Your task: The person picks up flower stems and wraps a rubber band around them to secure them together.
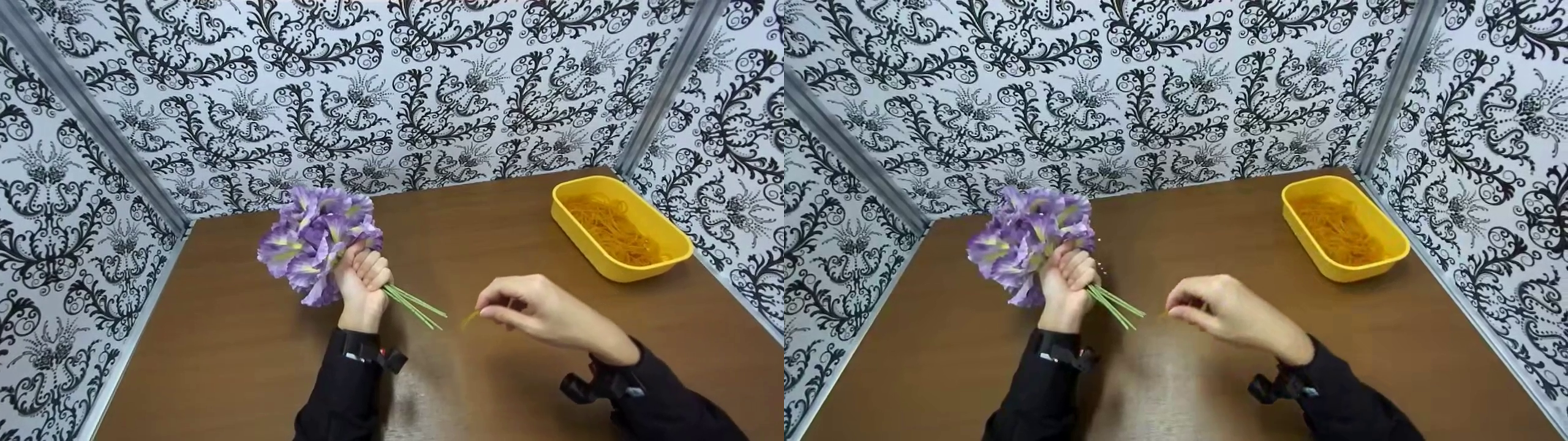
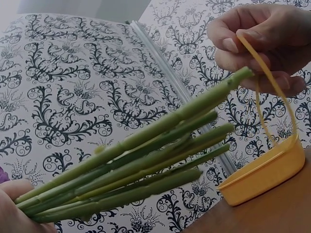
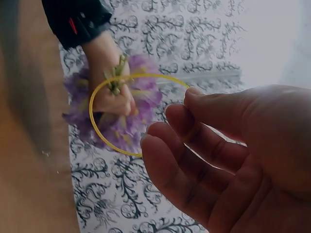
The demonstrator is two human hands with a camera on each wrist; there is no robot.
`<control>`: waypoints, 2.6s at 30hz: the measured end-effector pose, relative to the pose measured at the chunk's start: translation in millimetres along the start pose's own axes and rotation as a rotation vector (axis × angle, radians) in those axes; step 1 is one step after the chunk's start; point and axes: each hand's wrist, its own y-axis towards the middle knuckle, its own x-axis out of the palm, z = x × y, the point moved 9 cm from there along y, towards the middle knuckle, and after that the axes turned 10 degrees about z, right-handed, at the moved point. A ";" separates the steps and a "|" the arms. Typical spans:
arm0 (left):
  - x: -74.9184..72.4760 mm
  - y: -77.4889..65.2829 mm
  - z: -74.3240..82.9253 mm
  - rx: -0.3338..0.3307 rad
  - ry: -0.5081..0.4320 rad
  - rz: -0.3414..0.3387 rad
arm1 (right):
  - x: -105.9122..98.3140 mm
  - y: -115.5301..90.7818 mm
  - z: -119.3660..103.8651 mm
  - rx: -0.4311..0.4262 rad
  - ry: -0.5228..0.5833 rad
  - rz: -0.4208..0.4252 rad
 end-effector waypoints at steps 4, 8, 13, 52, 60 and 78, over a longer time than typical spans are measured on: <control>-2.3 0.2 -5.2 0.006 0.024 0.020 | 7.9 1.3 -3.4 -0.035 0.002 -0.002; -5.7 1.4 -12.1 0.016 0.060 0.033 | 12.4 2.0 -5.4 -0.076 0.012 0.011; -10.0 1.4 -24.2 0.001 0.095 0.038 | 15.9 2.5 -5.7 -0.088 0.015 0.021; -9.7 -19.6 -85.4 -0.133 0.246 0.007 | 3.4 5.9 28.9 0.054 0.009 0.252; 23.9 -41.7 -85.9 -0.222 0.127 -0.199 | 16.6 6.2 23.4 -0.265 -0.086 0.194; 29.0 -40.5 -52.5 0.046 0.031 -0.221 | 104.7 -21.6 -8.1 -0.354 -0.176 0.069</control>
